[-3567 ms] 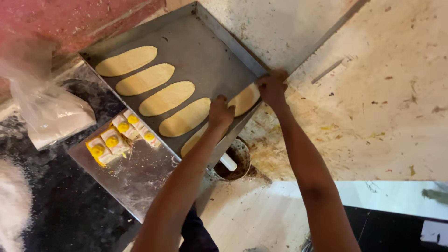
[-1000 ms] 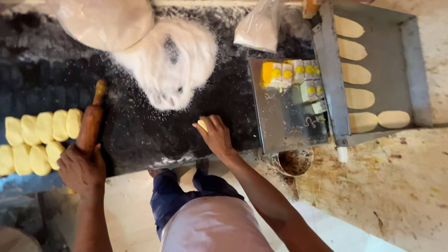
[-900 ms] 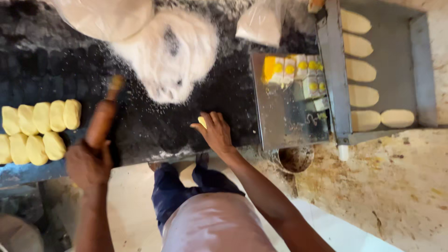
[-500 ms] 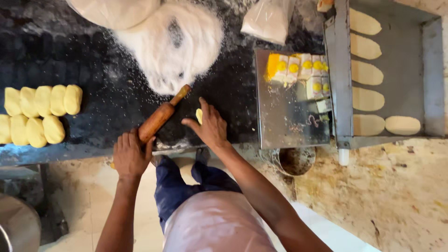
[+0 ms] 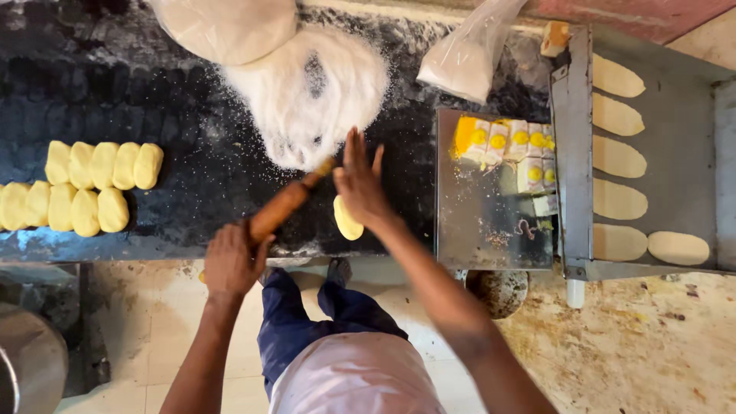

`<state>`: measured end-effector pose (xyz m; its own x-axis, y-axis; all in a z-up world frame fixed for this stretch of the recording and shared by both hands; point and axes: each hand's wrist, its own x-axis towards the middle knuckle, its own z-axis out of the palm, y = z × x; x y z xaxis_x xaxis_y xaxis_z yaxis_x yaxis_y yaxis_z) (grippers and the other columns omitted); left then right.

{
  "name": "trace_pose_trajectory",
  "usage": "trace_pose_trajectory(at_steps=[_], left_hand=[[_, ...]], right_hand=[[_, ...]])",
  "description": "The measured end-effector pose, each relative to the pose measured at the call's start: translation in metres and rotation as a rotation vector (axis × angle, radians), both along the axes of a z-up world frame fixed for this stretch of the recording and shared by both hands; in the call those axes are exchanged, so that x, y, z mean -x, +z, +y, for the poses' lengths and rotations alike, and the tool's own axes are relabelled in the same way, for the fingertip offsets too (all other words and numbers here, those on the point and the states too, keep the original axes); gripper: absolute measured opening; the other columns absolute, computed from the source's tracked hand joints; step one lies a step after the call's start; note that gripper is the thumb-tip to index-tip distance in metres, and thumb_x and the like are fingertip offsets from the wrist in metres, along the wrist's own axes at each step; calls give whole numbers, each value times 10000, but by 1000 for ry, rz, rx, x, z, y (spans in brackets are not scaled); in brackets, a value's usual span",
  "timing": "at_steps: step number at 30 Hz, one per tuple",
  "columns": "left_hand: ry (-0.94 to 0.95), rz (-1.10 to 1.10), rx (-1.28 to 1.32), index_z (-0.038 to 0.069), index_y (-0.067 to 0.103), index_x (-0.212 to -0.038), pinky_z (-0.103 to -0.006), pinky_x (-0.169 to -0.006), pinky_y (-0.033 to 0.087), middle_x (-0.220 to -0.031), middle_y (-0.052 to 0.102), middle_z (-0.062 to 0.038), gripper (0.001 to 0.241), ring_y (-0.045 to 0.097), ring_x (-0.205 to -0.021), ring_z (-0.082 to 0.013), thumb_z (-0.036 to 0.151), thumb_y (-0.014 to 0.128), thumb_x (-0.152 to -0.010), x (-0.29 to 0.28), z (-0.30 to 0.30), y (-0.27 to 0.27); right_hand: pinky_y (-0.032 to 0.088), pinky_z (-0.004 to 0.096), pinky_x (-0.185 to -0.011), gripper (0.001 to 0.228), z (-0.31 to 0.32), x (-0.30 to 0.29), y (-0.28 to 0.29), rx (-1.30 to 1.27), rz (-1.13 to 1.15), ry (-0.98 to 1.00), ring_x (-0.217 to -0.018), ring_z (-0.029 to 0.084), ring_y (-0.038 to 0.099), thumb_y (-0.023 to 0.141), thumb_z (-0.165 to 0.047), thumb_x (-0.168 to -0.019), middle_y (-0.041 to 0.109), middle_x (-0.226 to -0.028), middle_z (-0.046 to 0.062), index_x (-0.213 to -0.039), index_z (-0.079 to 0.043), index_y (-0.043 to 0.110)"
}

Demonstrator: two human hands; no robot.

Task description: The person repeatedly rolls small dough pieces into oval shapes using a rolling pin on a floured surface. They dip each piece in flour before rolling and place the finished ovals onto a metal tray. The process continues until the tray is filled with uniformly shaped dough pieces.

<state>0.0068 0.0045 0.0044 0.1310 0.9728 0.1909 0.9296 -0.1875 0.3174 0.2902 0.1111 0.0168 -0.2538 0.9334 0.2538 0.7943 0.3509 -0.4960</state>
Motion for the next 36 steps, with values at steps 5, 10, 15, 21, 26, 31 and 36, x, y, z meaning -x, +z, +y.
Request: trace_pose_trajectory(at_steps=[5, 10, 15, 21, 26, 31, 36], left_hand=[[-189, -185, 64, 14, 601, -1245, -487, -769, 557, -1034, 635, -166, 621, 673, -881, -387, 563, 608, -954, -61, -19, 10], [-157, 44, 418, 43, 539, -1346, -496, -673, 592, -1274, 620, -193, 742, 716, -871, -432, 652, 435, -935, -66, 27, 26], [-119, -36, 291, 53, 585, -1309, -525, -702, 583, -1219, 689, -193, 713, 723, -902, -448, 678, 401, -1017, -42, 79, 15], [-257, -24, -166, 53, 656, -1212, -466, -677, 551, -1119, 680, -154, 598, 687, -813, -334, 549, 624, -880, -68, -24, 25], [-219, -58, -61, 44, 652, -1172, -472, -701, 562, -1079, 652, -136, 570, 677, -814, -342, 554, 638, -919, -67, -25, 20], [-47, 21, 267, 111, 639, -1236, -534, -571, 558, -1154, 685, -165, 593, 711, -722, -444, 621, 427, -1021, -44, 74, 19], [-201, -6, 16, 75, 590, -1363, -498, -616, 567, -1234, 675, -218, 688, 737, -865, -390, 608, 483, -940, -49, 46, 16]], right_hand=[[544, 468, -907, 341, -26, -51, 31, 79, 52, 23, -1008, 337, 701, 484, -351, -1080, 732, -1074, 136, -1199, -92, 671], [541, 502, -689, 340, 6, -42, 1, 114, -62, -148, -794, 376, 704, 521, -353, -1075, 748, -826, 133, -952, -99, 711], [540, 514, -650, 336, 50, -27, -14, 92, 7, -112, -750, 404, 674, 478, -350, -1083, 714, -831, 175, -1044, -113, 713], [499, 498, -727, 211, -90, -55, -9, -64, 7, -197, -759, 383, 640, 582, -251, -1063, 674, -814, 152, -982, -80, 675], [495, 492, -720, 183, -80, -61, -12, -140, -36, -84, -775, 385, 645, 566, -206, -1069, 690, -871, 161, -1048, -66, 681], [527, 519, -621, 256, 46, -22, -29, 28, -21, -169, -713, 407, 672, 572, -288, -1095, 705, -797, 160, -964, -112, 706], [541, 502, -658, 265, -17, -36, -29, -208, -19, -124, -758, 387, 669, 520, -198, -1048, 744, -1009, 168, -1187, -101, 724]])
